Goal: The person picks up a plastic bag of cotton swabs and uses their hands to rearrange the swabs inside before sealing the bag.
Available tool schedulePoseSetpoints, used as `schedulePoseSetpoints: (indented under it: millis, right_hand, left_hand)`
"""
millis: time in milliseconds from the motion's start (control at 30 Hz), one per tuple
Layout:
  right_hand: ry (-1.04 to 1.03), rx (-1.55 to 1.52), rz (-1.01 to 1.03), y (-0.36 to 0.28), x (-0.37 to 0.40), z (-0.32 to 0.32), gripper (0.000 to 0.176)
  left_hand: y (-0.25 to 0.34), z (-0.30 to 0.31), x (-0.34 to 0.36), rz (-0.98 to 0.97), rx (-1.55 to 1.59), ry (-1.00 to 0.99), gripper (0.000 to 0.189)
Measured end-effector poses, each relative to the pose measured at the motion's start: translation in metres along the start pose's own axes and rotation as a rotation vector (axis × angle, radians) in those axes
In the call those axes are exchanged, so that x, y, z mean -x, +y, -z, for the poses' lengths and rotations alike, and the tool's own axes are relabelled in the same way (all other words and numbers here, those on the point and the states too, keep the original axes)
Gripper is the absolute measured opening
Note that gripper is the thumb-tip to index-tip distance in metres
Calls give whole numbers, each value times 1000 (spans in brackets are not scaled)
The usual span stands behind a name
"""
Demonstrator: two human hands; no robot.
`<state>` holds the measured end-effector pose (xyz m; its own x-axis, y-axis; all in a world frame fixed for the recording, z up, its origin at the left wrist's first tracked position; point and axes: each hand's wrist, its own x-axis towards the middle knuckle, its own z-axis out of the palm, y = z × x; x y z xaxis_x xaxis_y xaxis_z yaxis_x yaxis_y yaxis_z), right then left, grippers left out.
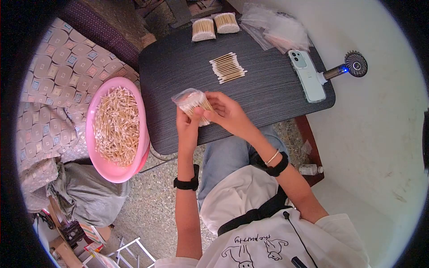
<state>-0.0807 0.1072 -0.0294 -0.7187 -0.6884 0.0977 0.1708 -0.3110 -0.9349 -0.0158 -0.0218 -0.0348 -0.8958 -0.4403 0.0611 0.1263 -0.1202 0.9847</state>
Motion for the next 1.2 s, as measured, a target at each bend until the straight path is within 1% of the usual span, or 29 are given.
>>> schedulePoseSetpoints:
  millis: [67, 167, 300, 367, 467, 567, 667, 767, 800, 900, 967, 1000, 1067, 1167, 1200]
  right_hand:
    - [4, -96, -13, 3, 0, 0, 48]
    - [-40, -33, 104, 10, 5, -3, 55]
    - [-39, 76, 101, 13, 5, -2, 59]
    - [-21, 133, 107, 14, 5, 0, 59]
    - [-12, 244, -41, 5, 7, 3, 59]
    - [20, 164, -34, 6, 8, 1, 58]
    - [81, -83, 96, -1, 6, -7, 57]
    - [32, -129, 140, 6, -2, -3, 50]
    - [52, -123, 133, 5, -2, -4, 47]
    - [113, -60, 131, 4, -3, -4, 38]
    - [148, 39, 151, 5, -5, -3, 32]
    - [164, 2, 134, 5, -5, -3, 30]
    - [198, -72, 99, 5, -5, -4, 27]
    - [237, 198, 216, 7, -5, -3, 24]
    - [244, 207, 226, 6, -5, -5, 23]
  left_hand:
    - [-1, 1, -1, -27, -27, 16, 46]
    - [-4, 3, -2, -15, 19, 43, 46]
    - [-4, 4, -3, -29, 28, 39, 47]
    - [-4, 3, -4, -6, 88, 1, 47]
    - [4, -3, -3, -25, 91, -16, 47]
    - [-1, 0, -2, -11, 53, -10, 50]
    - [-2, 1, -1, 15, 52, -8, 51]
    - [4, -5, 0, -20, 98, 23, 54]
    - [6, -7, 0, -40, 121, 37, 56]
    - [11, -9, -2, -164, -21, -100, 52]
    - [12, -5, -4, -122, 112, -172, 47]
    - [12, -3, -4, -101, 179, -207, 45]
    - [12, -2, -2, -90, 44, -181, 44]
    - [10, -5, 0, -123, -73, -128, 40]
    - [10, -7, 0, -144, -95, -110, 37]
